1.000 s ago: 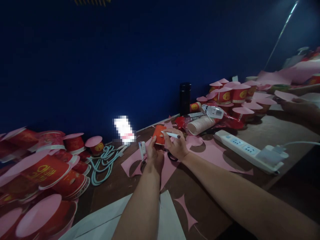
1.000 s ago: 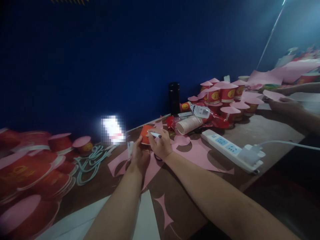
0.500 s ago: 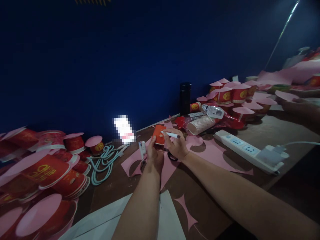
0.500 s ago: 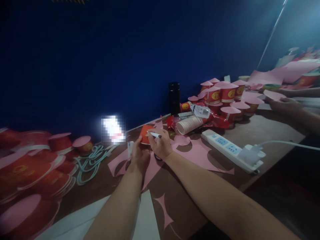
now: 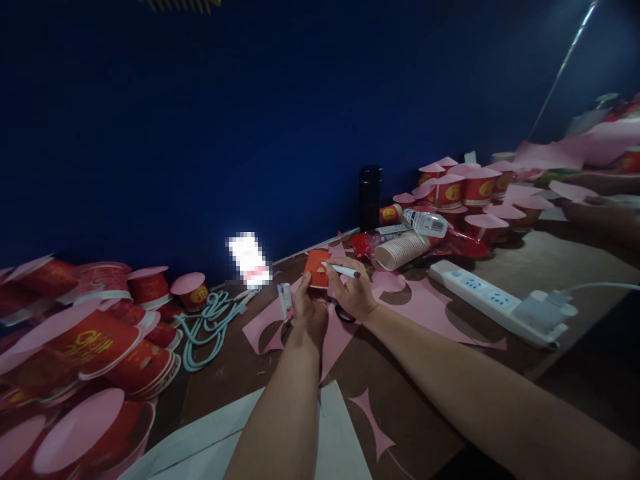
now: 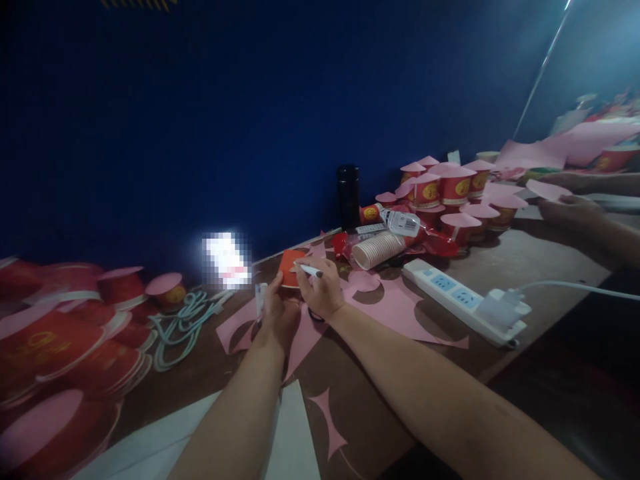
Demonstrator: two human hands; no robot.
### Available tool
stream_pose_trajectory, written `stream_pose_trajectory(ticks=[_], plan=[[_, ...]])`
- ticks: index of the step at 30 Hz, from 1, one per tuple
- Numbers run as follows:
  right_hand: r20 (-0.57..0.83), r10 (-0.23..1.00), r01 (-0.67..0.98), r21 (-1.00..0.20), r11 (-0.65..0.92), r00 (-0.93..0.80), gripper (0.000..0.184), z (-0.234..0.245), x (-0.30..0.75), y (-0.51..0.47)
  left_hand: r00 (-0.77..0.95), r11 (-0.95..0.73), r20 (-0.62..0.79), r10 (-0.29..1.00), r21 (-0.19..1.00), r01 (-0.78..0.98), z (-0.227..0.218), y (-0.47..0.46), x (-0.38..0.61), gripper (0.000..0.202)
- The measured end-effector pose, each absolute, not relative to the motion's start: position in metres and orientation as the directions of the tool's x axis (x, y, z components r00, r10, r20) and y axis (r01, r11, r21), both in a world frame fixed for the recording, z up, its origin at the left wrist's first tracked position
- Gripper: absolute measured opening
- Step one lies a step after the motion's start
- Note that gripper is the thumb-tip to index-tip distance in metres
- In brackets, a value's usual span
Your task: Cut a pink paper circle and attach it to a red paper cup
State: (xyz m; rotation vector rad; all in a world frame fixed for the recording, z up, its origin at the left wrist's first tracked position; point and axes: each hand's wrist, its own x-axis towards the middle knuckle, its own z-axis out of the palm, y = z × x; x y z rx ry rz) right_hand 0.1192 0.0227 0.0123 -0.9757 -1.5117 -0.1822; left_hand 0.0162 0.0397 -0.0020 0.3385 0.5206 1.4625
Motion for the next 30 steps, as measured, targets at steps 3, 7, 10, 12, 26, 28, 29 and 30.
stream_pose_trajectory(ticks=[3, 7, 10, 12, 26, 28, 29, 30], plan=[[0.872, 0.473, 0.659, -0.429, 0.618, 0.125, 0.015, 0.0121, 0.1191, 0.0224, 0.015, 0.074, -0.117, 0.993, 0.515, -0.854, -0.0015, 0.0399, 0.0164, 0.016], [0.862, 0.495, 0.653, -0.437, 0.619, 0.108, 0.015, 0.0131, 0.1193, 0.0210, 0.001, 0.057, -0.109, 0.994, 0.506, -0.861, 0.0000, 0.0395, 0.0169, 0.019], [0.863, 0.495, 0.658, -0.432, 0.617, 0.103, 0.014, 0.0139, 0.1194, 0.0202, -0.014, 0.050, -0.122, 0.992, 0.502, -0.863, 0.0006, 0.0387, 0.0167, 0.017], [0.868, 0.485, 0.657, -0.427, 0.621, 0.106, 0.013, 0.0141, 0.1194, 0.0202, -0.013, 0.054, -0.128, 0.992, 0.506, -0.861, 0.0002, 0.0384, 0.0163, 0.016], [0.855, 0.511, 0.632, -0.446, 0.634, 0.091, 0.016, 0.0123, 0.1191, 0.0212, -0.051, 0.004, -0.091, 0.995, 0.523, -0.852, -0.0034, 0.0416, 0.0210, 0.026], [0.852, 0.516, 0.617, -0.452, 0.644, 0.086, 0.016, 0.0122, 0.1190, 0.0213, -0.043, 0.020, -0.104, 0.994, 0.535, -0.845, -0.0036, 0.0412, 0.0211, 0.026], [0.852, 0.516, 0.609, -0.453, 0.651, 0.082, 0.015, 0.0121, 0.1189, 0.0213, -0.041, 0.024, -0.107, 0.993, 0.543, -0.839, -0.0038, 0.0412, 0.0211, 0.026], [0.852, 0.517, 0.602, -0.455, 0.657, 0.079, 0.015, 0.0121, 0.1188, 0.0213, -0.036, 0.029, -0.107, 0.994, 0.553, -0.833, -0.0040, 0.0413, 0.0212, 0.027]])
